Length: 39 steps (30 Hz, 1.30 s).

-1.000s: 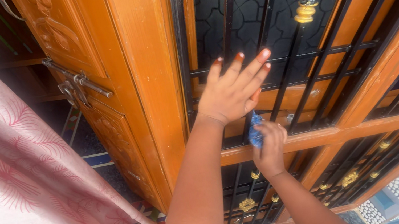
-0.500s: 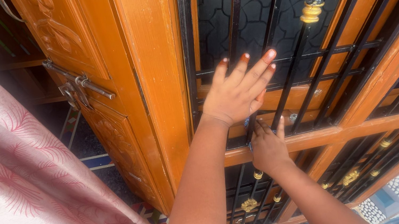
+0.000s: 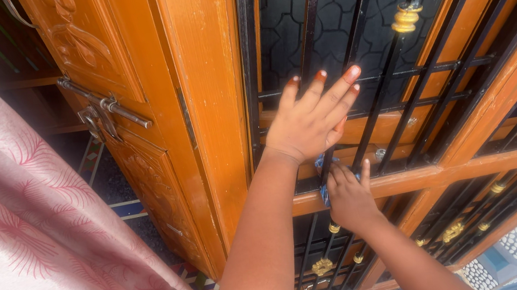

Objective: The person wipes the wooden frame and black metal bars of a door grill using a blue cloth, handling the grill by hand to reach different sections.

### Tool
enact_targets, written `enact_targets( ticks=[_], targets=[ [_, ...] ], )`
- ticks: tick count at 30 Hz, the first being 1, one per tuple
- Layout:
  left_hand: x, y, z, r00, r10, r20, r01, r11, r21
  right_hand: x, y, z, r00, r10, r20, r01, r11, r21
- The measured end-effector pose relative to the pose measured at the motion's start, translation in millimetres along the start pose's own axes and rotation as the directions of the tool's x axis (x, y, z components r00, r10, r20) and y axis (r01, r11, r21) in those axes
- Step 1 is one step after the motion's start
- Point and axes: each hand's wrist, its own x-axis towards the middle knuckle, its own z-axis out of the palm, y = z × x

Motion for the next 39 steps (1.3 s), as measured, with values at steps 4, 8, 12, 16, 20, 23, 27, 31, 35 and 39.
enact_targets(
  ticks=[4,8,12,16,20,23,27,31,35,39],
  targets=[
    [-0.7,0.2,0.7,1.000,0.003,-0.007,-0.003,1.000,0.016,-10.0,0.2,-1.8,0.995,-0.018,-0.097,0.035,0.985,0.171],
    [-1.5,-0.1,2.7,1.000,0.006,-0.011,-0.006,1.000,0.018,-46.8,3.9,-2.1,0.956,-0.042,-0.289,0.123,0.956,0.268],
    [-0.7,0.0,3.7,1.000,0.008,-0.011,-0.007,0.999,0.033,-57.1,8.8,-26.3,0.979,0.119,-0.166,0.046,0.663,0.748],
    [-1.8,0.3,5.2,1.000,0.002,-0.011,-0.002,1.000,0.026,-31.2,-13.1,-34.3,0.957,0.138,-0.256,0.108,0.649,0.753],
    [-2.5,0.7,4.9,1.000,0.002,0.016,-0.002,1.000,0.018,-3.1,-43.0,-17.5,0.946,0.091,-0.310,0.093,0.842,0.531],
    [-1.5,-1.7,4.2,0.999,0.013,0.036,-0.014,1.000,0.021,-9.8,-55.8,-3.9,0.935,0.020,-0.355,0.089,0.953,0.290],
    [-2.4,1.2,2.5,0.999,0.009,0.032,-0.011,0.999,0.040,-29.9,-62.3,-1.9,0.935,-0.034,-0.354,0.099,0.981,0.167],
    [-0.6,-2.0,5.9,0.999,0.010,0.036,-0.009,1.000,-0.008,0.1,-56.8,-22.0,0.986,-0.099,-0.135,0.108,0.992,0.061],
    [-2.3,1.0,3.9,0.999,0.007,0.031,-0.008,1.000,0.027,26.2,-56.5,-44.6,0.969,-0.062,0.239,0.045,0.996,0.076],
    [-2.3,-0.9,5.1,0.999,0.015,0.035,-0.016,1.000,0.018,2.0,-49.4,-27.3,0.986,-0.159,-0.055,0.165,0.978,0.126]
  ],
)
